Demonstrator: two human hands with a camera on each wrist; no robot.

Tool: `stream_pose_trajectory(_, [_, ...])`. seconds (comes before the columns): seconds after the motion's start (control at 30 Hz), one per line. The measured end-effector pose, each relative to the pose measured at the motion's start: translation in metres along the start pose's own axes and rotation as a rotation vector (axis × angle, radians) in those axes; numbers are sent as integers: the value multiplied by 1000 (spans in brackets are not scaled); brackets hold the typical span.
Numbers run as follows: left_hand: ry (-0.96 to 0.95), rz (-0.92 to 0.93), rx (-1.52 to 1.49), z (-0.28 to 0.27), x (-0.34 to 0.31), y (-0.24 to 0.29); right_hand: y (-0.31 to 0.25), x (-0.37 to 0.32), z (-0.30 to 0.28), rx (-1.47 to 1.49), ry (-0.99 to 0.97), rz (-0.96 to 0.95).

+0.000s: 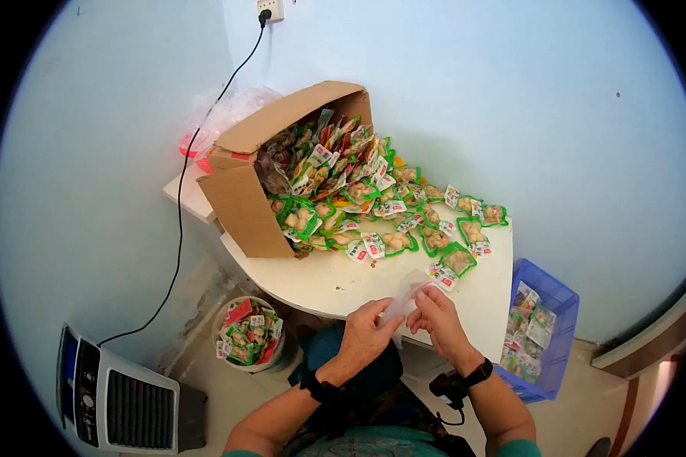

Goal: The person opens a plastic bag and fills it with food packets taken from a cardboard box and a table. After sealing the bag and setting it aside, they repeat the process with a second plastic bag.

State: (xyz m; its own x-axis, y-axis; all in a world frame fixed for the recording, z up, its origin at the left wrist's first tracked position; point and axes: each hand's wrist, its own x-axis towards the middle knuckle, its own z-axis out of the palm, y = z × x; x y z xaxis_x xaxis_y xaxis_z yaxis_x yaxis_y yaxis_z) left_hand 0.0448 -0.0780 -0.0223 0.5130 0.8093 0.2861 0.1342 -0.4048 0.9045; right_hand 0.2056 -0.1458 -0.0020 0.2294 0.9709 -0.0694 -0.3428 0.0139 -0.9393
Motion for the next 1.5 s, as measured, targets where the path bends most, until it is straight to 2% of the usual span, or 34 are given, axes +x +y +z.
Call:
stream_pose_trajectory(0.03, [24, -12, -13, -1, -1, -2, 3, -1, 2, -39, -11, -87])
stream_pose_trajectory(0.13, [119, 152, 119, -5, -4, 1, 14, -13, 19, -306, 7, -237])
stream_pose_trajectory(0.23, [-6, 196, 161, -7, -9, 18, 21, -10, 15, -299, 88, -165])
stream_pose_trajectory(0.33, [-50, 156, 90, -11, -14, 26, 17, -12, 6, -103, 53, -50])
stream_pose_trajectory(0.43, [-89, 49, -6, -25, -15, 31, 7, -20, 5, -117, 105, -47])
stream_pose_trajectory(0.57, [-61, -253, -239, -45, -15, 11, -2, -30, -7, -46, 89, 0])
stream_pose_trajectory(0.63, [-115, -263, -292, -60, -10, 10, -6, -33, -13, 24, 59, 53])
stream_pose_trajectory(0.67, [-111, -356, -303, -65, -8, 13, -7, -35, -10, 62, 73, 54])
stream_pose_trajectory(0.77, [-42, -299, -346, -67, -6, 19, -9, -38, -9, 9, 97, 29])
stream_pose_trajectory(0.87, [-74, -291, -354, -69, -5, 20, -8, -40, -13, 4, 93, 54])
stream_pose_trajectory(1.0, [-28, -252, -195, -69, -1, 24, -10, -43, -15, -37, 154, 52])
stream_pose_trajectory(1.07, [-30, -217, -108, -73, 1, 18, -5, -44, -18, -155, 192, -56])
stream_pose_trajectory(1.17, [29, -288, -346, -70, 4, 34, 0, -44, -21, -212, 252, -138])
stream_pose_trajectory(1.3, [16, -252, -338, -72, 7, 45, 3, -45, -25, -248, 316, -217])
stream_pose_trajectory(1.4, [9, -220, -398, -76, 8, 49, 1, -43, -23, -45, 305, -263])
stream_pose_trajectory(1.5, [57, -220, -486, -77, 7, 51, -5, -43, -24, 87, 300, -216])
